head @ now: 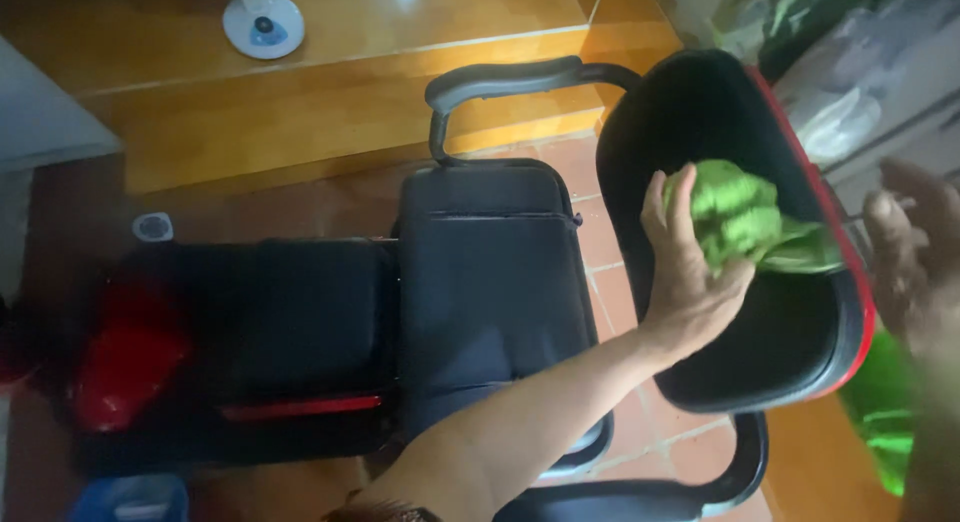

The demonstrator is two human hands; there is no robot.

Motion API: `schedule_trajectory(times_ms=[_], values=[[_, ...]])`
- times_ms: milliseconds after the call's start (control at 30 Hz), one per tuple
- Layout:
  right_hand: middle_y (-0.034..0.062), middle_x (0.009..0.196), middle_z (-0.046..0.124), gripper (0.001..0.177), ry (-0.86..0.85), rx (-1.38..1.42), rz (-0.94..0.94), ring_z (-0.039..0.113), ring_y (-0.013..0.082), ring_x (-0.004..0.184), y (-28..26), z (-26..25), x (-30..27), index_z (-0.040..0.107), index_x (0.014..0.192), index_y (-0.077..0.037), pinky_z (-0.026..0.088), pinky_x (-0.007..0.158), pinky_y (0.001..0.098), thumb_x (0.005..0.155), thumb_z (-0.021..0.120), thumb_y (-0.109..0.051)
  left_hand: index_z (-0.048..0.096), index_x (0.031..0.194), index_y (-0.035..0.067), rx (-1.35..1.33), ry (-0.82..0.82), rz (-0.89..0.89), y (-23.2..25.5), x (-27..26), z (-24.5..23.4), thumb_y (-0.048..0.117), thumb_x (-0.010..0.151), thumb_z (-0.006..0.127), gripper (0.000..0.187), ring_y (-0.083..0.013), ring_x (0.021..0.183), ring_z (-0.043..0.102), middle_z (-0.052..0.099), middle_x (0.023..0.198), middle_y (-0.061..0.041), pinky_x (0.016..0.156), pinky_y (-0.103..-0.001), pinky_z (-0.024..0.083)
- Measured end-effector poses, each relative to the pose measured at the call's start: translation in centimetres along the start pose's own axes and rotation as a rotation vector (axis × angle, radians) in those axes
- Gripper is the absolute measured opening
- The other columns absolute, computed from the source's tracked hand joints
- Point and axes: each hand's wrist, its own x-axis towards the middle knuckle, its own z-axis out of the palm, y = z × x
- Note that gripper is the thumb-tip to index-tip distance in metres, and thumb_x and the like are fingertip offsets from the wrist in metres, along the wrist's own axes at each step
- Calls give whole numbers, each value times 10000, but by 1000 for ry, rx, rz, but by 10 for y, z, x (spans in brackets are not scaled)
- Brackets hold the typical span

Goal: Cleaning and wiping down various parts of an electric scooter or mobility vehicle using a green cloth.

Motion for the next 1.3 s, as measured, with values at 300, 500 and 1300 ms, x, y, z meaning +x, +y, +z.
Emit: schedule_trajectory(times_ms=[300, 500, 1300], values=[[321, 1234, 651, 386, -73, -442, -336, 656, 413, 1127, -50, 23, 20, 573, 1430, 39, 497, 947, 464, 1151, 409, -171, 228, 1614, 280, 251, 28, 163, -61, 45, 73, 302, 980, 722, 805, -479, 1413, 444, 180, 1649, -304, 1186, -497, 528], [307, 1238, 671, 370, -51, -410, -117, 664, 391, 1165, -32, 22, 10, 601, 1417, 23, 493, 988, 442, 1198, 437, -226, 309, 1576, 259, 328, 123, 97, -73, 111, 82, 376, 747, 807, 975, -485, 1274, 548, 279, 1609, -312, 880, -512, 606], [155, 1472, 576, 610, -82, -287, 294, 577, 276, 1349, -25, 30, 17, 588, 1412, -112, 479, 1083, 396, 872, 728, -357, 232, 1591, 102, 164, -8, -466, -110, 111, 13, 107, 935, 625, 765, -347, 1542, 221, 158, 1664, -184, 1249, -445, 211]])
